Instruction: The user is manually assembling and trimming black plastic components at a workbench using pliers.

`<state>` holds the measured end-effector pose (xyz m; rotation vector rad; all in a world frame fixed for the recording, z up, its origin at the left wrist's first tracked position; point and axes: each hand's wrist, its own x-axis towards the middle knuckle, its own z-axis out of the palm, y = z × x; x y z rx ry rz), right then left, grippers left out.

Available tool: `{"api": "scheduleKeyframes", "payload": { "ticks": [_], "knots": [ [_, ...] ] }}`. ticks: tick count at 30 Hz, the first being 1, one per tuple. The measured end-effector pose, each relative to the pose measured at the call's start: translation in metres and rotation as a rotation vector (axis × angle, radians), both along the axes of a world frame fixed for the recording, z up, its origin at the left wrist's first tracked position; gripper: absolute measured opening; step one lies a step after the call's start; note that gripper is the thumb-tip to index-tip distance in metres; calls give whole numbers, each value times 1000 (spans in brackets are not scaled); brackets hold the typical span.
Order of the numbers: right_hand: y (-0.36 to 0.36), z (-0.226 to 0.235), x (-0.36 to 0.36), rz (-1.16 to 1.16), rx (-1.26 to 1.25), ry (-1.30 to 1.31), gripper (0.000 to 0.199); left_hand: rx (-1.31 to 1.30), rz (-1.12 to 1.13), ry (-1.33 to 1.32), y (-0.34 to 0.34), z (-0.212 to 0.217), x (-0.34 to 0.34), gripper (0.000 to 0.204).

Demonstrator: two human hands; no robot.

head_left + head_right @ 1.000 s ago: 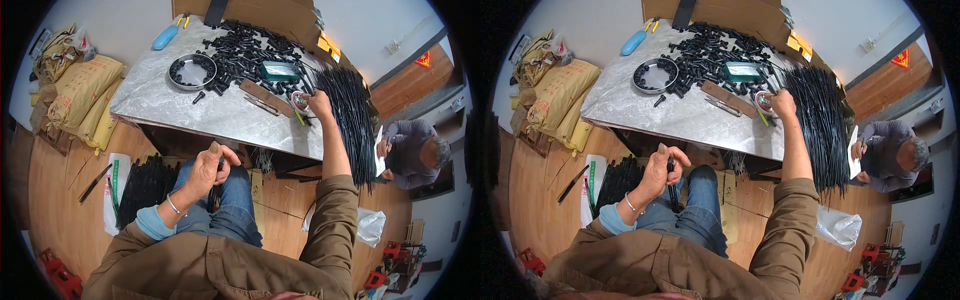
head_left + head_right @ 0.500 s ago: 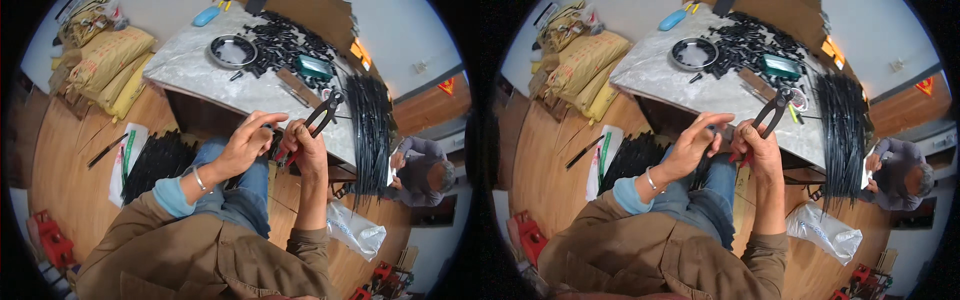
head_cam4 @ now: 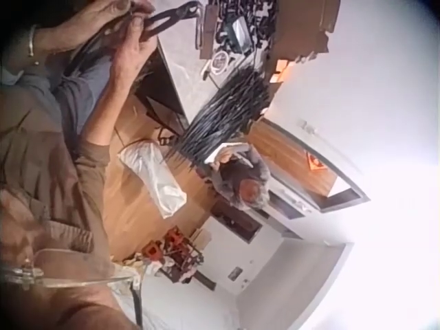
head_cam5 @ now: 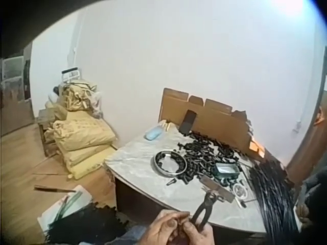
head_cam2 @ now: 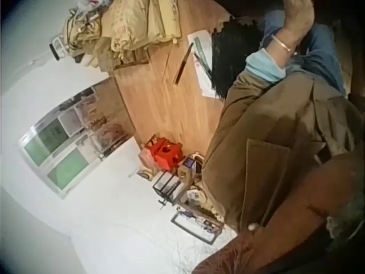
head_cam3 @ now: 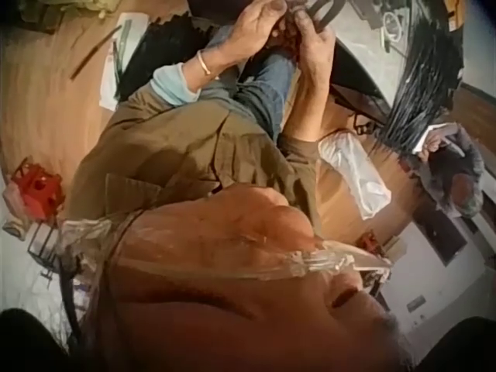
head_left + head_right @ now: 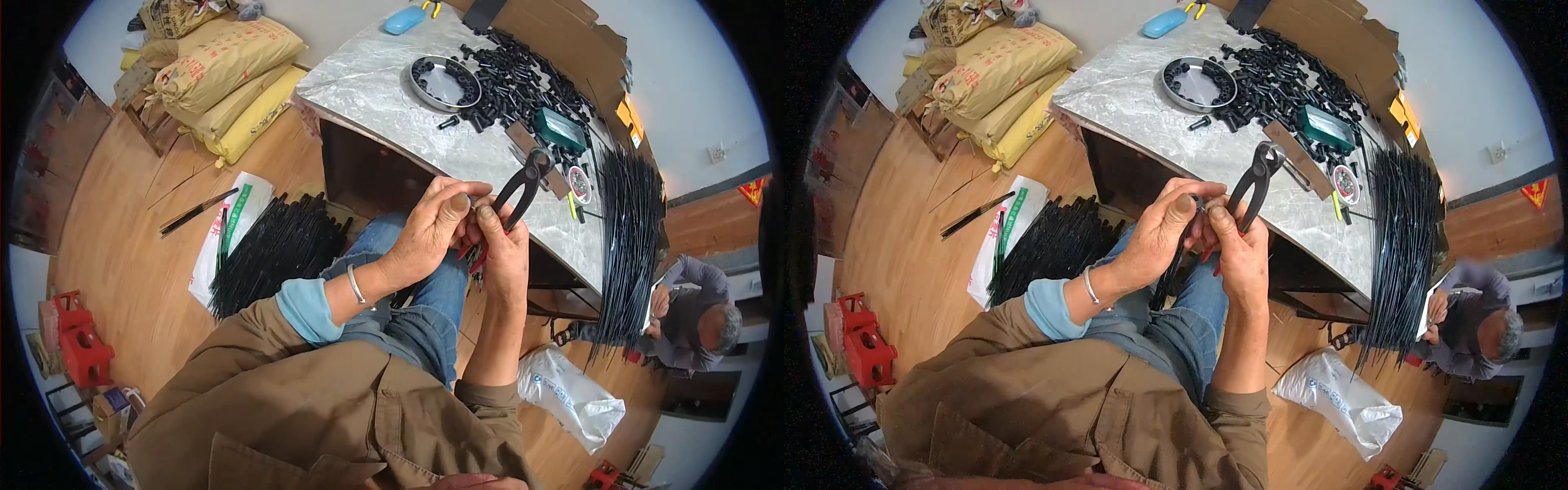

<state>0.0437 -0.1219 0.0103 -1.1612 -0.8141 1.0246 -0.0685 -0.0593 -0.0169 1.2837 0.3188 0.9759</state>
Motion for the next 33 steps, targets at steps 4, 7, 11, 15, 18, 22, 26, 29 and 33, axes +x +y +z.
{"api": "scheduleKeyframes", "payload": {
  "ticks": [4, 7, 11, 15, 18, 22, 26, 29, 33],
  "knots": [
    [3, -3, -3, -1, 6, -108, 18, -11, 14, -1, 2, -2, -2, 52],
    [5, -1, -8, -28, 25, -115, 19, 1, 17, 2, 5, -2, -4, 50],
    [6, -5, -10, -67, 13, -114, 21, -7, 13, -11, 7, -6, -2, 49],
    [6, -7, -12, -90, 15, -163, 22, 14, 33, 10, 7, -5, -3, 50],
    [6, -8, -16, -130, 27, -165, 23, -28, 3, -24, 7, -8, 0, 50],
    [7, -10, -14, -131, 22, -119, 23, -44, -3, 2, 7, -6, -2, 50],
    [5, -13, -14, -126, 35, -107, 23, -26, 9, 18, 7, -7, -1, 50],
    [5, -13, -11, -133, 35, -108, 23, -14, 13, 24, 6, -6, 0, 50],
    [3, -14, -10, -119, 48, -136, 23, -12, 3, 28, 5, -4, 0, 50]
  ]
}}
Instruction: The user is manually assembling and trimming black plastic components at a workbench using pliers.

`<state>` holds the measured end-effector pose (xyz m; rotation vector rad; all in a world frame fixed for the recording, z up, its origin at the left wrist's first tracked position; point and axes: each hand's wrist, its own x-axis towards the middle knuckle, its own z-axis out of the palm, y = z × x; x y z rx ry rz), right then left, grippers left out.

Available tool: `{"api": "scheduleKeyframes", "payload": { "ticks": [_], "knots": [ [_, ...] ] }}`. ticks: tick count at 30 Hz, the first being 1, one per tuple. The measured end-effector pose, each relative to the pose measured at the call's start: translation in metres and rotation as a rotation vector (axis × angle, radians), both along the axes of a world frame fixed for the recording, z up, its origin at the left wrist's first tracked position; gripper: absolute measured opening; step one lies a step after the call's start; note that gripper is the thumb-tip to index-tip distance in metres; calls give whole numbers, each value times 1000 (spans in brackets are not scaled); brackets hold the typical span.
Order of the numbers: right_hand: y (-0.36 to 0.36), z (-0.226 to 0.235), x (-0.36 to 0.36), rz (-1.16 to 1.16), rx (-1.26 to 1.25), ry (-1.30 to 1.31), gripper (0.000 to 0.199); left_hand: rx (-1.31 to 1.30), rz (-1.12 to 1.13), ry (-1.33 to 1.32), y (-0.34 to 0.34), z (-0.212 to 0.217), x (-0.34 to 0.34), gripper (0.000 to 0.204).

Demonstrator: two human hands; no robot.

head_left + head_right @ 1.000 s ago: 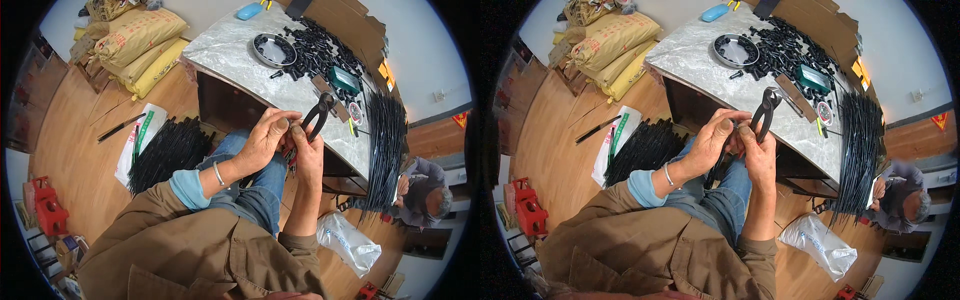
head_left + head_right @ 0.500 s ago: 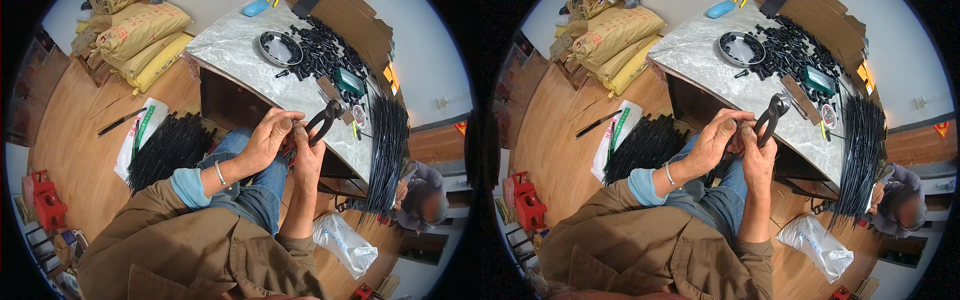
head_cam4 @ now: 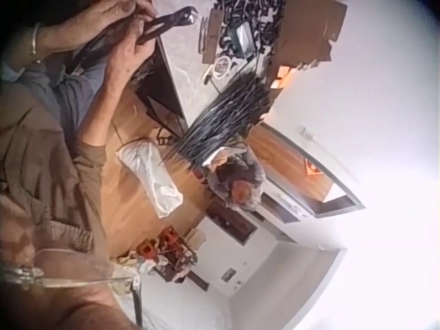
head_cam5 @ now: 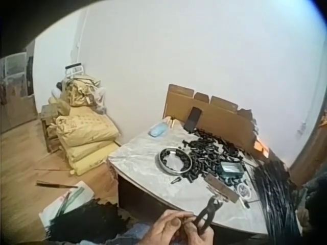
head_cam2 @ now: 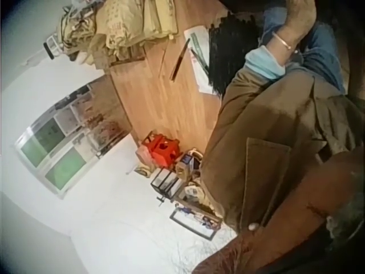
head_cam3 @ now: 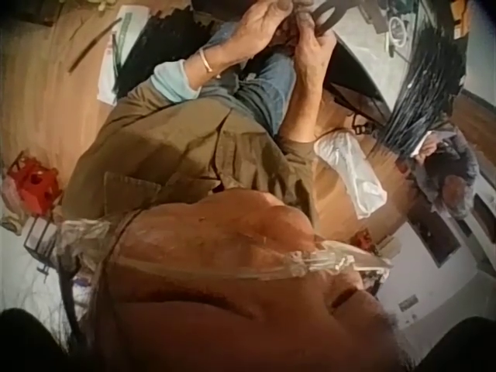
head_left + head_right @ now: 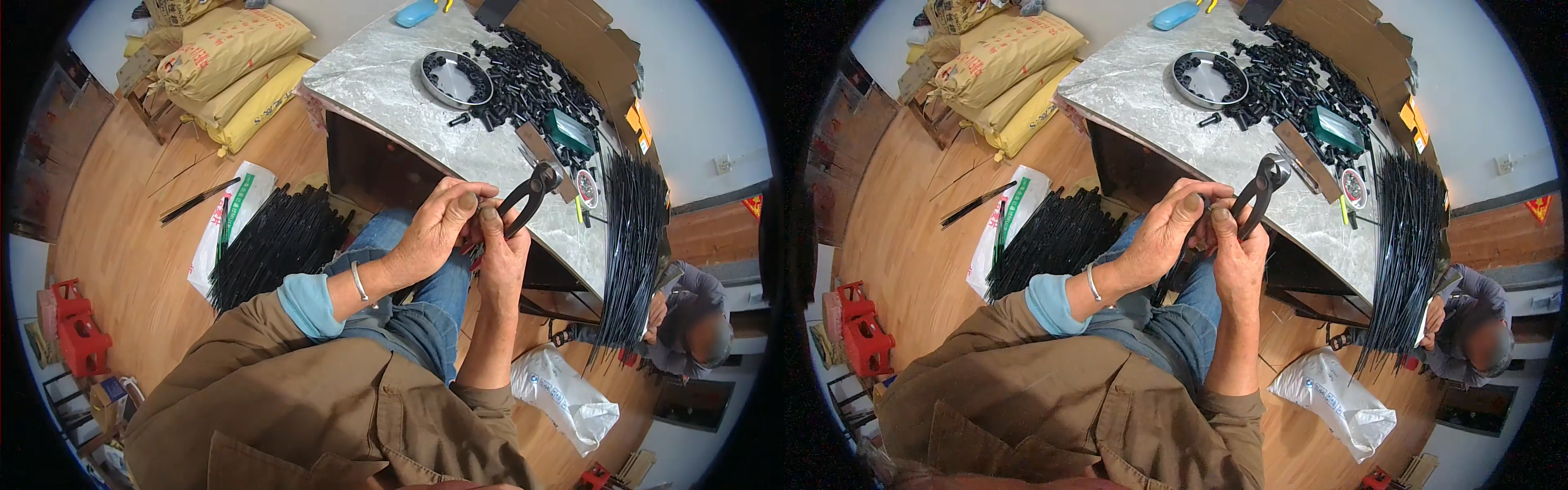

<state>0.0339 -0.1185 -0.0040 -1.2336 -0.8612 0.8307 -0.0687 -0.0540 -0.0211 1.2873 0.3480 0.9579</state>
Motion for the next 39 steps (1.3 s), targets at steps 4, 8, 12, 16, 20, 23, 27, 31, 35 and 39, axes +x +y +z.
{"api": "scheduleKeyframes", "payload": {
  "ticks": [4, 8, 12, 16, 20, 23, 27, 31, 35, 39],
  "knots": [
    [-1, -3, 2, -6, 15, 5, 22, -1, 3, -3, 0, -1, 2, 51],
    [0, -2, 3, -27, -9, -22, 22, -23, -11, 2, 0, 0, 3, 51],
    [0, -3, 2, -39, 4, 4, 22, -2, -1, 11, 1, -3, 5, 51],
    [0, -3, 2, -20, 24, 40, 21, -1, -6, 9, 1, -1, 4, 51],
    [1, -5, 3, -23, 25, 49, 21, -24, -18, 20, 0, -6, 5, 49],
    [1, -3, 1, -27, 21, 53, 21, -15, -12, 15, 0, -5, 6, 48],
    [2, 0, -7, -103, 24, 6, 20, -31, -19, 15, 0, -6, 4, 48],
    [2, -16, -17, -401, 88, -460, 17, -9, 5, -1, -2, -8, 8, 48],
    [-8, -13, -29, -240, 26, -466, 28, -266, -97, -78, 2, 2, 1, 47],
    [-21, 31, -15, 269, -287, -124, 54, -399, -101, 6, 14, 10, -10, 50]
  ]
}}
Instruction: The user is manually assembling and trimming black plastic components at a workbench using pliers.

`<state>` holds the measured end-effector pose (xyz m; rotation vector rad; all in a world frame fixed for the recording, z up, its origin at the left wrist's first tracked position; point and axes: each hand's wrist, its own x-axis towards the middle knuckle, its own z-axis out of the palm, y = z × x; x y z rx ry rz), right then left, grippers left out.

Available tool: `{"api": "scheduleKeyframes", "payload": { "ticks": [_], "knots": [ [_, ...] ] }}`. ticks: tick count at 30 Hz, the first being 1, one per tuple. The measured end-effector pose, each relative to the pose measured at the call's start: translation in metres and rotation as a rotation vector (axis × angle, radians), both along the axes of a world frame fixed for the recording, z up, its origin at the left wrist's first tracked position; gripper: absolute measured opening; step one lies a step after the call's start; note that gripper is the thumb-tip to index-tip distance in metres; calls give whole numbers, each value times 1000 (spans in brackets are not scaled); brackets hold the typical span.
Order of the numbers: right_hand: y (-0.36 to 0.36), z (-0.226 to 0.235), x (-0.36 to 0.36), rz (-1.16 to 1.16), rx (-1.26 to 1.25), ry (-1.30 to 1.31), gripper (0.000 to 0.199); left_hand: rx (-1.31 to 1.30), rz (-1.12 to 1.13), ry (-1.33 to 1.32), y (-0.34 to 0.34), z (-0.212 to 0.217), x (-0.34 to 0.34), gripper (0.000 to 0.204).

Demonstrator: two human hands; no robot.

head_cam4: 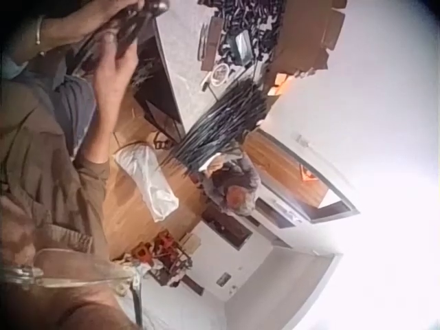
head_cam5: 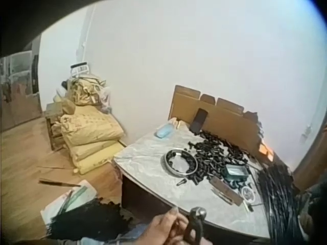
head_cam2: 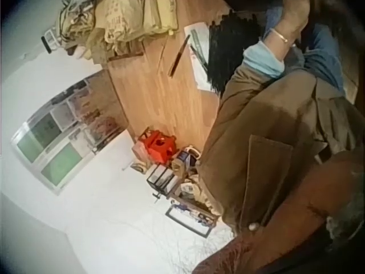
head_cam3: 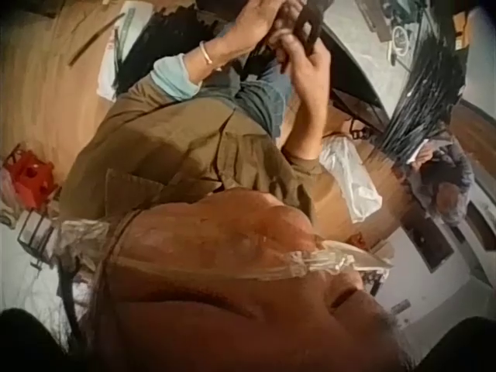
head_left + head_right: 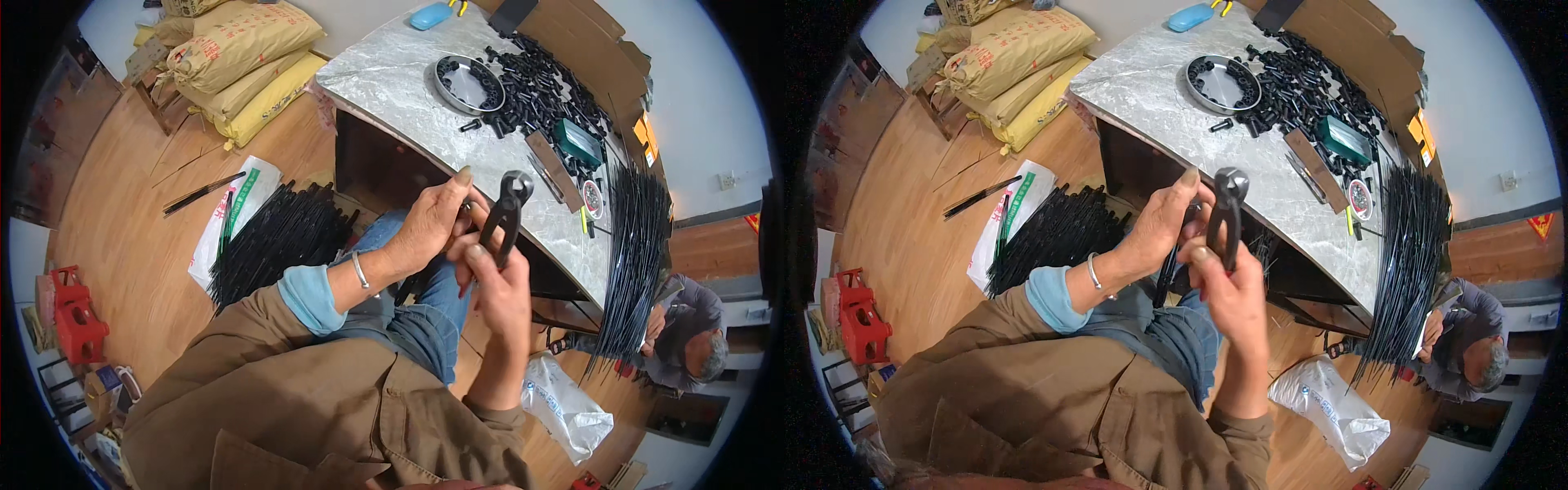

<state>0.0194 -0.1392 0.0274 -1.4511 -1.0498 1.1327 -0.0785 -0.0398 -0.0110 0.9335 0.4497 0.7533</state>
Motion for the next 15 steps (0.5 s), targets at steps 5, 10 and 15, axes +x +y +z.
{"api": "scheduleKeyframes", "payload": {
  "ticks": [5, 10, 15],
  "knots": [
    [-20, 19, 21, 165, -149, 222, 56, -34, 42, 6, 9, -5, 0, 65],
    [-27, 26, 24, 251, -415, 332, 54, -18, -17, 1, 5, -1, 3, 66],
    [-28, 43, 26, 220, -481, 390, 46, 106, -54, 85, 3, -1, 2, 69]
  ]
}}
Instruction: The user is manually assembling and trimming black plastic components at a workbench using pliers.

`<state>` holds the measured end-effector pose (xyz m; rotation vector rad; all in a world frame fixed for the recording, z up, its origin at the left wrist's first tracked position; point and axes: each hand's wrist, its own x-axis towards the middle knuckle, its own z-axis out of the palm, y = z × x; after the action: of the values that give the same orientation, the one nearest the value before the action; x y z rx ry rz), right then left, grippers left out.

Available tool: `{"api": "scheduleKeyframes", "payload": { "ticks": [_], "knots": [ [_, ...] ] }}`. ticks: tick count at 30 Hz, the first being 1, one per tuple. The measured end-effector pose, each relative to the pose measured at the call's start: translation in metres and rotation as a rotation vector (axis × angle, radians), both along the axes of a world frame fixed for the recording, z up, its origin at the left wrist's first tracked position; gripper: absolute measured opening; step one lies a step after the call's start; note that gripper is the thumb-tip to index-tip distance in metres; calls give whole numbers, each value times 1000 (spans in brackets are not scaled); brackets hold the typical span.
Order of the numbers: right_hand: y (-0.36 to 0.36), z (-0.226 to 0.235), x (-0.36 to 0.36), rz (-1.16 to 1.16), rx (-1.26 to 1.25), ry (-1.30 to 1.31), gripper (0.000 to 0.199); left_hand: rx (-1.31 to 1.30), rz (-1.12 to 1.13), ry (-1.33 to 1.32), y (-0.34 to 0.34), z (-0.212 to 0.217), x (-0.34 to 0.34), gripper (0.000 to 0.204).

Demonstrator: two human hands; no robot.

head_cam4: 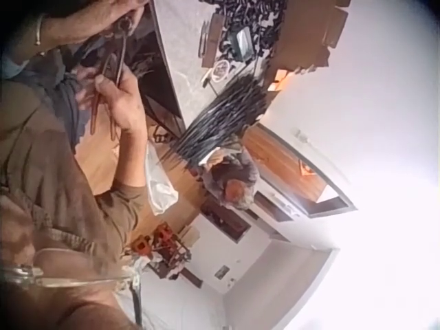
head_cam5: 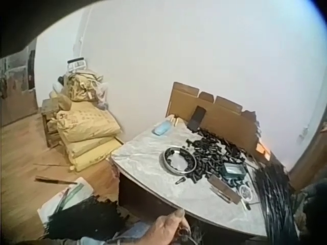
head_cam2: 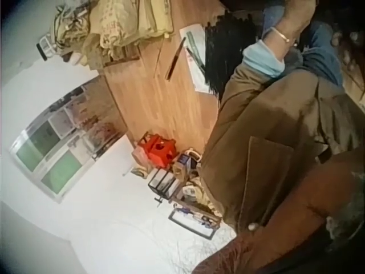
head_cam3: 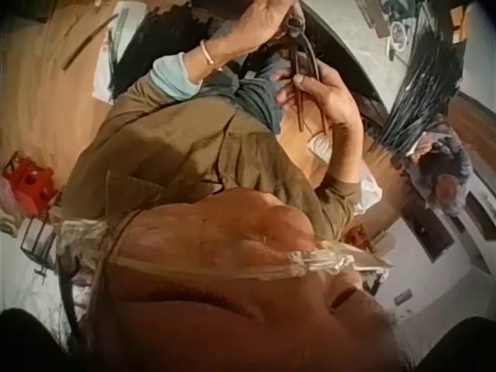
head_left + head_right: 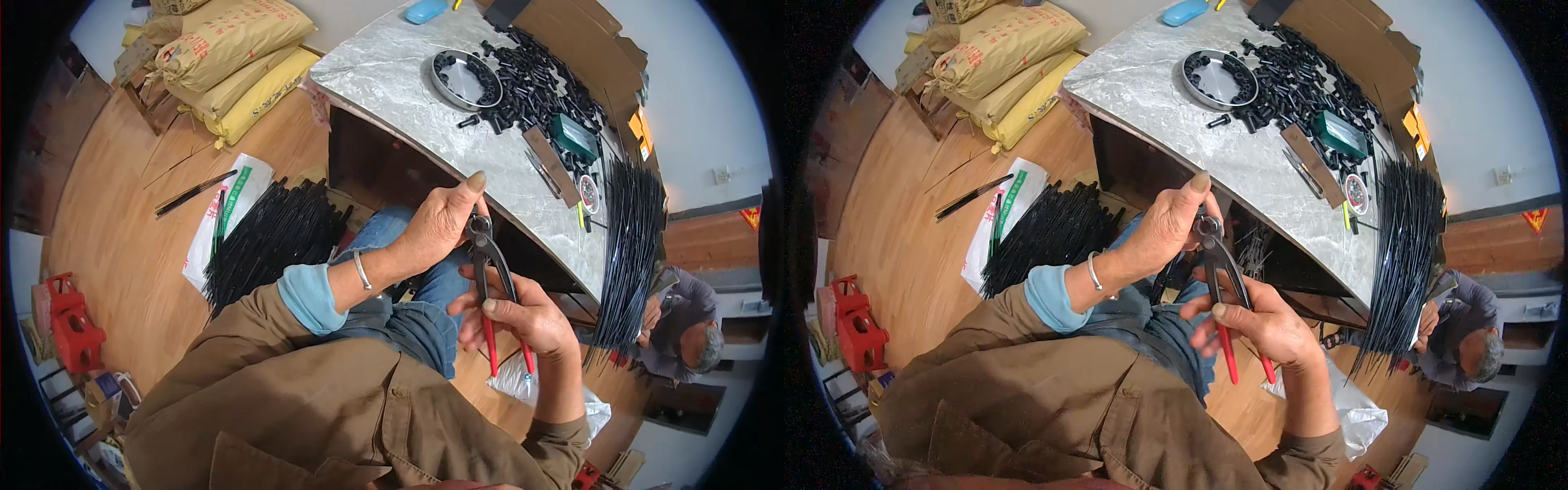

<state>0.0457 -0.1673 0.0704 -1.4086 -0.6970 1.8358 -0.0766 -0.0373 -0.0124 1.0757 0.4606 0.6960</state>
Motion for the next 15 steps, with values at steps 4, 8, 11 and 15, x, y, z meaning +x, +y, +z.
{"api": "scheduleKeyframes", "payload": {
  "ticks": [4, 8, 11, 15],
  "knots": [
    [-6, 18, -3, 7, -155, -85, 27, 171, 57, 55, -9, -8, 4, 70],
    [-4, 4, 1, 363, 237, -989, 15, 107, 84, 43, -16, -10, 1, 63],
    [-11, -28, 11, 366, 323, -1380, 19, 131, 39, 48, -12, -13, 8, 63],
    [-7, -10, 6, 134, 9, -498, 23, 24, 26, 23, -10, -14, 10, 64]
  ]
}}
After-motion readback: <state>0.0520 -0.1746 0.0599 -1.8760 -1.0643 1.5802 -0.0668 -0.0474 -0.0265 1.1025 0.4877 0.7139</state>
